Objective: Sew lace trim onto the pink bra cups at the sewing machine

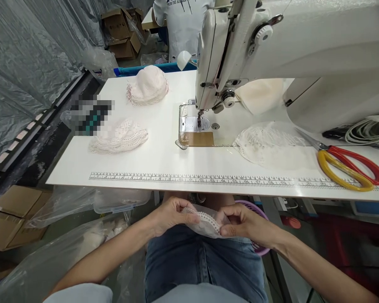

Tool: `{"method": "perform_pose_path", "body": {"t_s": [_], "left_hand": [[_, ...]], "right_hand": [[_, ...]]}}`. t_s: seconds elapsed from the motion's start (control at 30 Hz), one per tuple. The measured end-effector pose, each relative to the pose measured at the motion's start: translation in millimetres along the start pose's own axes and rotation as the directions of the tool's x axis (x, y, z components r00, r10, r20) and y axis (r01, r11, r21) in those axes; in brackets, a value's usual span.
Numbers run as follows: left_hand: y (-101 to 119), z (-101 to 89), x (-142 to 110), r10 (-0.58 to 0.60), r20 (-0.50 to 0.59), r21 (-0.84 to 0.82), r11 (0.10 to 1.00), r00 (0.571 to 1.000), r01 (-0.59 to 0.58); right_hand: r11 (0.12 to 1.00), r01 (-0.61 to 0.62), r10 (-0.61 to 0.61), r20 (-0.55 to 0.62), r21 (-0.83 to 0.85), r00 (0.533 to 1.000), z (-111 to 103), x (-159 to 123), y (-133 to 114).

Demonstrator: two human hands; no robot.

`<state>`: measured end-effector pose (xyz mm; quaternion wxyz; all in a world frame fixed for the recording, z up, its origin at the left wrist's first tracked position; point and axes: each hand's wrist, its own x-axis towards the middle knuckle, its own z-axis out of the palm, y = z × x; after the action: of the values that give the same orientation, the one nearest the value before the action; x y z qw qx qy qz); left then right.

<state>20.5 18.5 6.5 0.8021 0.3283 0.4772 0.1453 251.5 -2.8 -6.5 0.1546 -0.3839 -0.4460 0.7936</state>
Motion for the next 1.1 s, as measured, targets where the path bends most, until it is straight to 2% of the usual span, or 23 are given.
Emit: {"method": "perform_pose_path", "body": {"t_s": [0.17,0.3,0.47,0.63,0.77,1.0,1.1], "left_hand": [[-5,-0.2,0,0.017,0.058,-0.090,0.996,0.998,-0.011],[-8,4.1,1,0.015,0.081,-0.056,0.998,0.997,-0.011],[-4,11.8,2,0.010,0.018,0.035,0.999,1.000,-0.010],[-4,13.3,2,0.054,-0.049,0.142,0.989,0.997,-0.047],[-7,12.1,2,0.084,-0.037,0.166,0.983,0.996,-0.076],[-10,3.7,2,0.068,-0.001,0.139,0.988,0.998,-0.067],[-12,1.3,3,0.043,-0.023,0.153,0.988,0.999,-0.039]], "right_hand": [[1.000,-0.023,0.022,0.084,0.014,0.996,-2,-6,3],[0.998,0.026,-0.017,0.139,-0.066,0.990,-2,-7,5],[0.977,0.129,-0.130,0.004,-0.170,0.991,8,3,1],[0.974,0.131,-0.151,-0.098,-0.183,0.984,15,14,-1],[0.977,0.121,-0.141,-0.106,-0.175,0.984,12,15,0],[0.984,0.052,-0.080,-0.164,-0.168,0.983,3,5,1],[0.986,0.045,-0.071,-0.162,-0.162,0.984,0,4,5]]}}
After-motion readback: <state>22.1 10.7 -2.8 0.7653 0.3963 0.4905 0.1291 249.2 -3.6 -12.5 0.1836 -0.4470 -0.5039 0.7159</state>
